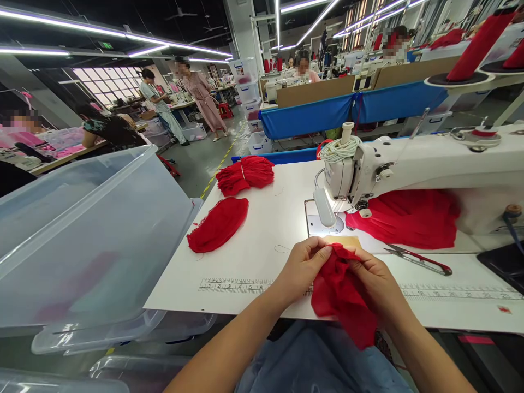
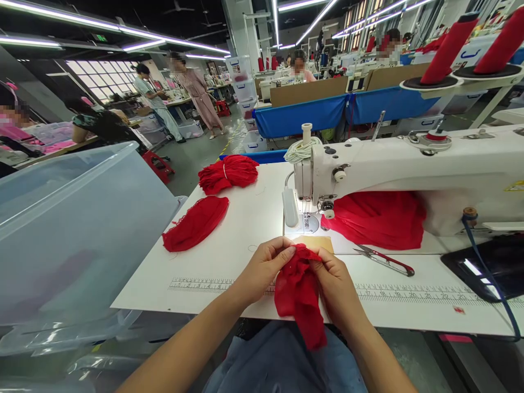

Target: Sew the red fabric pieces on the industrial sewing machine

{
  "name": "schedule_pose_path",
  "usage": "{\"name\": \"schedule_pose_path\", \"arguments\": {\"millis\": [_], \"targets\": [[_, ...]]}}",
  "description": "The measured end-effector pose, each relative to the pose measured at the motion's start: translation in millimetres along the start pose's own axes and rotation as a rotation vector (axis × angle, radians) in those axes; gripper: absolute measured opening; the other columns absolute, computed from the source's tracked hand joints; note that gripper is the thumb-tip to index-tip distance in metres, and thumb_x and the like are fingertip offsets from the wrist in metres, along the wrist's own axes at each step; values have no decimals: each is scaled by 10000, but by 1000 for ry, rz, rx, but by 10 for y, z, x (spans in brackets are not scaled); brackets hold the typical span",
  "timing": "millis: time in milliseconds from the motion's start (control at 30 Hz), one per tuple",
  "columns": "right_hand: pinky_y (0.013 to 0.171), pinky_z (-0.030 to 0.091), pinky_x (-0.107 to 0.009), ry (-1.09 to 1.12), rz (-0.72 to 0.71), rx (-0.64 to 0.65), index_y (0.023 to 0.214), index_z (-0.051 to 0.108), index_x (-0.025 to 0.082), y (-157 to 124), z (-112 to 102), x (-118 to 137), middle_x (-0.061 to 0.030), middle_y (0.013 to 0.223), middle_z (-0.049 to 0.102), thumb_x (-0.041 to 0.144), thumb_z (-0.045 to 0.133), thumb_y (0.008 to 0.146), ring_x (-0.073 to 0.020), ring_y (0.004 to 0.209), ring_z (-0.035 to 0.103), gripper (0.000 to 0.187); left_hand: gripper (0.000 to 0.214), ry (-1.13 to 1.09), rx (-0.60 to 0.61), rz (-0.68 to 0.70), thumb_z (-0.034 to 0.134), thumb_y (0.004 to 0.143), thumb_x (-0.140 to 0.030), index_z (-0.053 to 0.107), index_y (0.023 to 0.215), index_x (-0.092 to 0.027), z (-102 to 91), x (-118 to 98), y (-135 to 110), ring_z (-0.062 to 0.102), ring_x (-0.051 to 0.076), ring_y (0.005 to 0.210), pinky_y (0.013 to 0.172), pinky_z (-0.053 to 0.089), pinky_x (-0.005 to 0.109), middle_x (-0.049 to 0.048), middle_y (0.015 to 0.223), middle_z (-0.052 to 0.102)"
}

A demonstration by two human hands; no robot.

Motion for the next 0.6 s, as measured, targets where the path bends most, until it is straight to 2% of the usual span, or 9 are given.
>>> {"name": "schedule_pose_path", "arguments": {"millis": [133, 300, 367, 433, 500, 600], "targets": [[754, 551, -344, -51, -45, 13, 996, 720, 238, 1, 5, 45, -48, 925, 723, 523, 701, 794, -228, 835, 670, 350, 379, 5, 1, -1, 652, 774, -538, 573, 789, -168, 3, 1, -1, 470, 110, 665, 625, 369, 234, -19, 724, 535], [736, 561, -374, -65, -47, 41, 1072, 695, 221, -18, 38, 112, -85, 957, 719, 564, 632, 838, -258, 871, 676, 420, 395, -6, -22, 5, 660, 766, -553, 578, 793, -168, -16, -24, 15, 494, 117, 681, 655, 396, 242, -10, 745, 557], [742, 561, -378, -48, -96, 61, 1066, 686, 218, -28, 60, 179, -95, 986, 712, 570, 574, 874, -260, 901, 672, 416, 387, -60, -43, 12, 676, 759, -540, 568, 790, -169, -41, -28, 20, 488, 110, 682, 659, 395, 235, -16, 747, 552], [782, 554, -362, -81, -187, 13, 1042, 682, 223, -47, 37, 275, -88, 1015, 704, 536, 576, 886, -245, 938, 662, 366, 364, -143, -52, 26, 684, 771, -510, 550, 794, -172, -58, -20, 21, 471, 96, 675, 650, 386, 219, -25, 748, 540], [798, 546, -331, -193, -285, -93, 1031, 672, 235, -91, -18, 374, -73, 1045, 693, 474, 619, 877, -225, 963, 649, 289, 332, -207, -53, 42, 676, 799, -476, 539, 810, -174, -66, -1, 14, 459, 86, 674, 642, 380, 208, -26, 769, 539], [701, 543, -288, -477, -437, -230, 986, 661, 240, -211, -42, 519, -52, 971, 687, 420, 617, 882, -191, 843, 648, 212, 304, -223, -85, 76, 659, 828, -455, 534, 833, -178, -79, 19, -12, 453, 84, 679, 643, 384, 206, -22, 790, 548]]}}
Point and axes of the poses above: each hand's wrist, its own y-axis towards the middle knuckle, its own z-axis out of the palm, x = y × z, the point moved 7 cm from there along y, towards the middle knuckle
